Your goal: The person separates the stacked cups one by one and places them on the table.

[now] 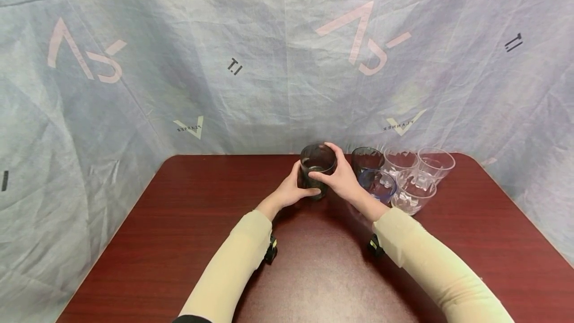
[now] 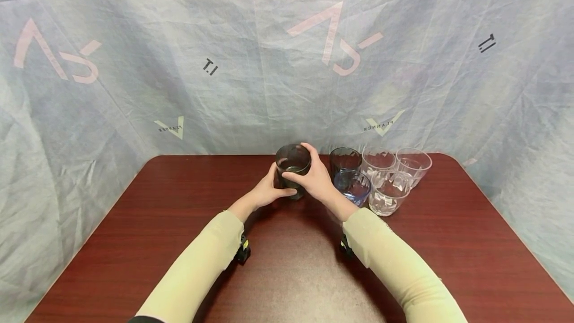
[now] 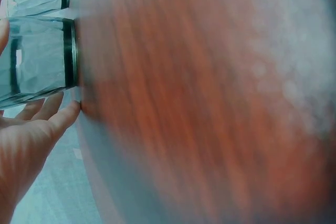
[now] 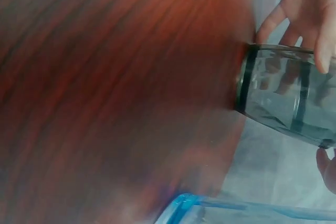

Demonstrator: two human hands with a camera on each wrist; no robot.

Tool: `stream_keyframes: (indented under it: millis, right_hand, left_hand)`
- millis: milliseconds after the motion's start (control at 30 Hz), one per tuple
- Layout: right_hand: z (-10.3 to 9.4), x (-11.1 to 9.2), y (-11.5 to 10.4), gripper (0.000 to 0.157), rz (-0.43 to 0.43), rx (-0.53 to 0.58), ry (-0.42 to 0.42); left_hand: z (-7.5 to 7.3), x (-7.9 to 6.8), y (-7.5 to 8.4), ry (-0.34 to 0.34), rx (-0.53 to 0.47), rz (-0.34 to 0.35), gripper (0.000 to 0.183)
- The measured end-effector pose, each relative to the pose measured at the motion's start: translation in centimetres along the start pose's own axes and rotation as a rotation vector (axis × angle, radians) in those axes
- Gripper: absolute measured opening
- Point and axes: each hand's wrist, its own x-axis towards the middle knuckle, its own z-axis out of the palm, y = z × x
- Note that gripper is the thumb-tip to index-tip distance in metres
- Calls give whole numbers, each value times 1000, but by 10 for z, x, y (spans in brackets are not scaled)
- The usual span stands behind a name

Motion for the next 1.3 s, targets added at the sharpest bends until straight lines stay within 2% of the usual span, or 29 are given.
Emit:
stream_keyframes:
  millis: [167,300,500,633,867,1133,1300]
  right_hand:
    - [-6,-1,-8,80,-8,-13,34]
    - [-11,-3,-19,78,-47,-10,61]
    - [-20,-5,-28,76,-169,49,107]
    - [-28,-4,-22,76,-232,123,132]
    - [-48,-6,-13,77,-258,227,171]
    - [-77,-22,-19,75,-269,217,225]
    - [-96,-35,-19,73,-275,255,243]
  left_hand:
    - [0,-1,1,3,47,-37,97]
    - [0,-1,1,6,44,-40,97]
    - [0,1,-1,2,3,-15,93]
    - [1,2,-2,6,-6,-2,92]
    - [2,1,-1,10,-6,2,91]
    - [2,1,-1,23,0,2,91]
    - [2,1,0,24,8,3,91]
